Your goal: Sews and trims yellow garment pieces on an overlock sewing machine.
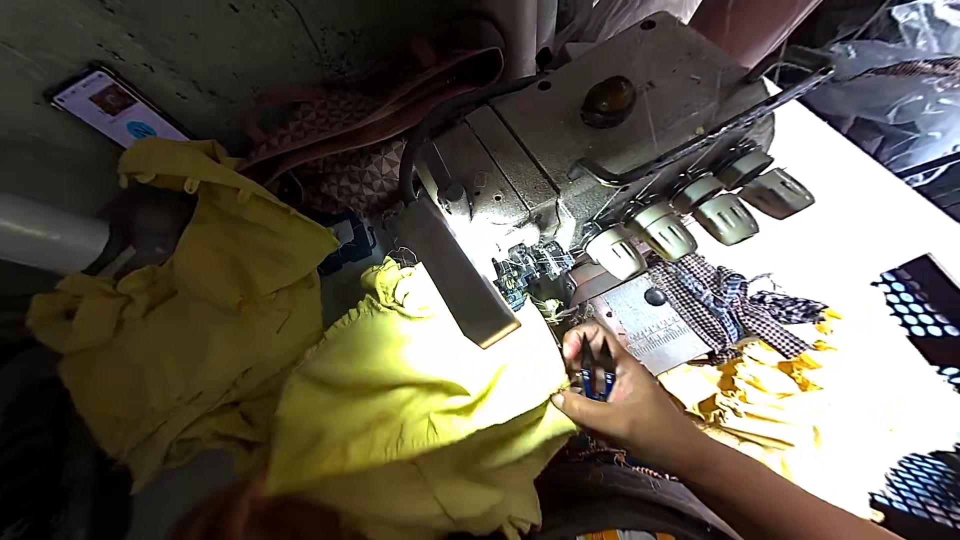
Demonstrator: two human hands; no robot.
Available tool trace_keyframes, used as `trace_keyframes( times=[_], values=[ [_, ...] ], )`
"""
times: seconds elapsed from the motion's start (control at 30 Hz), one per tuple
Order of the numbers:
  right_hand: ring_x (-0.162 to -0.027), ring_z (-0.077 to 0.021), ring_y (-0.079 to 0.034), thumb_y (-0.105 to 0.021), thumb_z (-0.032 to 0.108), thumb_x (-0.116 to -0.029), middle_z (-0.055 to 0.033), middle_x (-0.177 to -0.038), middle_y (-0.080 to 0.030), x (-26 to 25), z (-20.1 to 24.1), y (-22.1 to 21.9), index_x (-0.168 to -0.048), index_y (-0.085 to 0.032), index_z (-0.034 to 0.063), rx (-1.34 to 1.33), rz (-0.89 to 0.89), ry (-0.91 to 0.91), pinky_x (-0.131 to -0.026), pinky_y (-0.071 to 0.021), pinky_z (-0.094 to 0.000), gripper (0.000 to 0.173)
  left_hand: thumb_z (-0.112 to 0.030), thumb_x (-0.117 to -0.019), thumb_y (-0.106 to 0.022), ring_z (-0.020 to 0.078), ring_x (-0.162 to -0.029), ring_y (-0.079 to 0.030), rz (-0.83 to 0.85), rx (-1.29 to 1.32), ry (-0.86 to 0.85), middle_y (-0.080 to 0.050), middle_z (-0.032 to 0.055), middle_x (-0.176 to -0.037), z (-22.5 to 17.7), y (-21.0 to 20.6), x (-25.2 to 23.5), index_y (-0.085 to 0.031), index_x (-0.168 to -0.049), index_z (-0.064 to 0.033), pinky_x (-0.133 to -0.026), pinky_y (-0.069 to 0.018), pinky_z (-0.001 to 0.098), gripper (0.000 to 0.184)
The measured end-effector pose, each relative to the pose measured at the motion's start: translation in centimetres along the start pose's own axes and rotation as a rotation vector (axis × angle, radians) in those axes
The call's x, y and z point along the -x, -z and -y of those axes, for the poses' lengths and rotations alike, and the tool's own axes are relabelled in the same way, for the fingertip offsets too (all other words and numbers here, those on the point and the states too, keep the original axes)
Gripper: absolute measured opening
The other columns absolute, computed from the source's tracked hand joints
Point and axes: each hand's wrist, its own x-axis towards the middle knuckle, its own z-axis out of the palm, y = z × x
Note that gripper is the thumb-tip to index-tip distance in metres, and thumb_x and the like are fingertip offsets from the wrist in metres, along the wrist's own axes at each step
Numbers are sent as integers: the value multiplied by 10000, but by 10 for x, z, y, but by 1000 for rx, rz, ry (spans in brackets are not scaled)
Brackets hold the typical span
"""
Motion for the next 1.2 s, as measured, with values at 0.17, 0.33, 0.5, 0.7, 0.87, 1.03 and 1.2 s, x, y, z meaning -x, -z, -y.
trace_keyframes(
  times=[0.17, 0.33, 0.5, 0.7, 0.87, 1.03, 1.2],
  values=[
    [-451, 37, -472, -686, -16, -823, 77, -912, -665, 14, -8, -1, -1166, -437, 148, -123, -156, -161, -371, -396, -127, 454, -298, -1115, -309, 247, -950, -705, 388, 169, 389, -716, 222, -1068, 20, -30, -6, -660, -1131, 107, -844, -566, 422, 536],
    [-712, 58, -613, -852, 324, -806, 128, -982, -643, 26, -13, 8, -1158, -532, 165, 37, -174, 32, -596, -537, -124, 501, -355, -1029, -522, 290, -1069, -653, 436, 379, 530, -606, 287, -1309, 18, -43, 9, -408, -1460, 116, -861, -545, 446, 648],
    [-833, 50, -668, -825, 287, -806, 133, -929, -703, 28, -20, 9, -1097, -636, 128, 228, -182, 32, -747, -573, -142, 382, -255, -936, -703, 198, -674, -595, 522, 217, 519, -640, 124, -787, -5, -53, 19, -670, -1025, 65, -655, -507, 414, 334],
    [-649, 70, -649, -748, 319, -915, 175, -783, -723, 36, 6, 18, -927, -747, 288, 116, -4, -32, -593, -555, -133, 33, -28, -912, -584, -73, -898, -656, 223, 801, 640, -699, -155, -960, -21, 38, 13, -659, -1057, -155, -792, -557, 153, 207],
    [-1124, 46, -561, -732, 384, -917, 7, -1189, -637, 22, -29, 25, -893, -776, 115, 371, -19, 153, -933, -494, -131, 274, -239, -951, -681, 325, -1290, -532, 482, 356, 401, -609, 213, -1320, 23, 34, 37, -683, -954, 0, -1072, -420, 493, 239],
    [-973, 71, -632, -776, 366, -870, 58, -1053, -722, 9, -38, 30, -882, -769, 101, 385, -38, 85, -851, -530, -136, 266, -110, -918, -625, 592, -1269, -483, 373, 23, 459, -562, 356, -1341, 29, -33, 68, -667, -1063, 100, -999, -328, 757, 259],
    [-568, 89, -556, -807, 314, -830, 170, -671, -633, 7, -29, 29, -826, -707, 188, 277, -19, -96, -544, -477, -119, 161, -43, -980, -564, 120, -1022, -617, 96, 145, 408, -632, 207, -1045, 22, -10, 34, -559, -1069, 174, -935, -501, 271, 235]
  ],
)
